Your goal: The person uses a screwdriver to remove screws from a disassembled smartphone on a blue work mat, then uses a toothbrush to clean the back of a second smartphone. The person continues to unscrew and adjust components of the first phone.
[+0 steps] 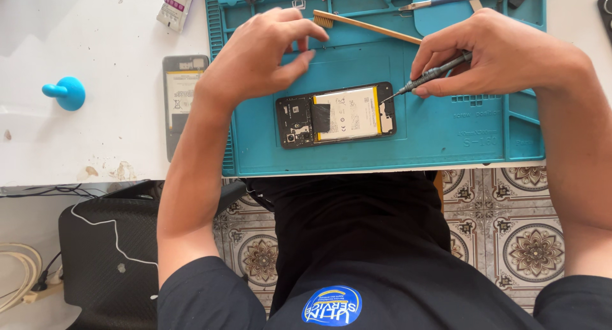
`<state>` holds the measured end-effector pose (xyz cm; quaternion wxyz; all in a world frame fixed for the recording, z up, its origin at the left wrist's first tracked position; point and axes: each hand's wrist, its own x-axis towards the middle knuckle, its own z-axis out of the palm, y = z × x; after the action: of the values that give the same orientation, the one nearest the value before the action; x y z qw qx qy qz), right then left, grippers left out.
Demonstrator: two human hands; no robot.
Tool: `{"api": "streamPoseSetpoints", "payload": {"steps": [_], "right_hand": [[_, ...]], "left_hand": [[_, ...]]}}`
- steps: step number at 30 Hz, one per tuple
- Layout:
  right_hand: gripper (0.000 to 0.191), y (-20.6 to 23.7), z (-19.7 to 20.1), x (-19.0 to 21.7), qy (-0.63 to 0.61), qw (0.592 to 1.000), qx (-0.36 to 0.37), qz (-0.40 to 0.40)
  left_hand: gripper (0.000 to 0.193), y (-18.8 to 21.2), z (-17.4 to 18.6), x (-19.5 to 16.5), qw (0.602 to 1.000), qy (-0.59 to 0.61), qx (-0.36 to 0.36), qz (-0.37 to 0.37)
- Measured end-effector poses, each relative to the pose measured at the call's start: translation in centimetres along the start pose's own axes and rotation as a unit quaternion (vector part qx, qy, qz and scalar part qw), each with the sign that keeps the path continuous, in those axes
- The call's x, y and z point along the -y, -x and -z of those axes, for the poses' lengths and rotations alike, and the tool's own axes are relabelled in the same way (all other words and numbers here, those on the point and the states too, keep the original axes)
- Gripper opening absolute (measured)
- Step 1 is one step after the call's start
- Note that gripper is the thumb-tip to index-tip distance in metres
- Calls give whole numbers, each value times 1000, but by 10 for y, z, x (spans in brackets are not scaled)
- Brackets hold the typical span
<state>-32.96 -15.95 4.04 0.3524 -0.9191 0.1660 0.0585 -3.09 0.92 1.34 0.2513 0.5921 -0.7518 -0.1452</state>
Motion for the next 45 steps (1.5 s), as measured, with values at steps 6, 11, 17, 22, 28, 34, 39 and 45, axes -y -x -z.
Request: {"api": "streamPoseSetpoints", "payload": {"steps": [6,11,17,22,28,34,39,45], "right_hand": [[20,-1,1,4,-31,999,10,-23],[20,0,1,3,-24,1000,1,-17],[21,-3,1,1,-23,1000,0,-10],[22,0,1,1,-7,1000,-10,-14],[22,4,5,-5,-17,999,-41,32],[22,7,-1,-9,-8,993,-90,71],[21,9,-3,-11,-2,993,-101,59],[21,7,-7,-10,-5,991,-104,81]], "left_hand": [[16,-8,-16,-30,978,18,5,-208],[19,-9,-32,-45,970,-6,16,-242],[17,-10,-37,-45,968,-42,-9,-247],[14,-10,-42,-45,964,-68,-22,-254],[18,-12,-44,-39,971,-12,-12,-240],[20,-12,-46,-35,972,-4,-4,-235],[21,-12,-45,-35,972,-12,4,-234],[24,-12,-44,-36,973,-3,-3,-232]]}}
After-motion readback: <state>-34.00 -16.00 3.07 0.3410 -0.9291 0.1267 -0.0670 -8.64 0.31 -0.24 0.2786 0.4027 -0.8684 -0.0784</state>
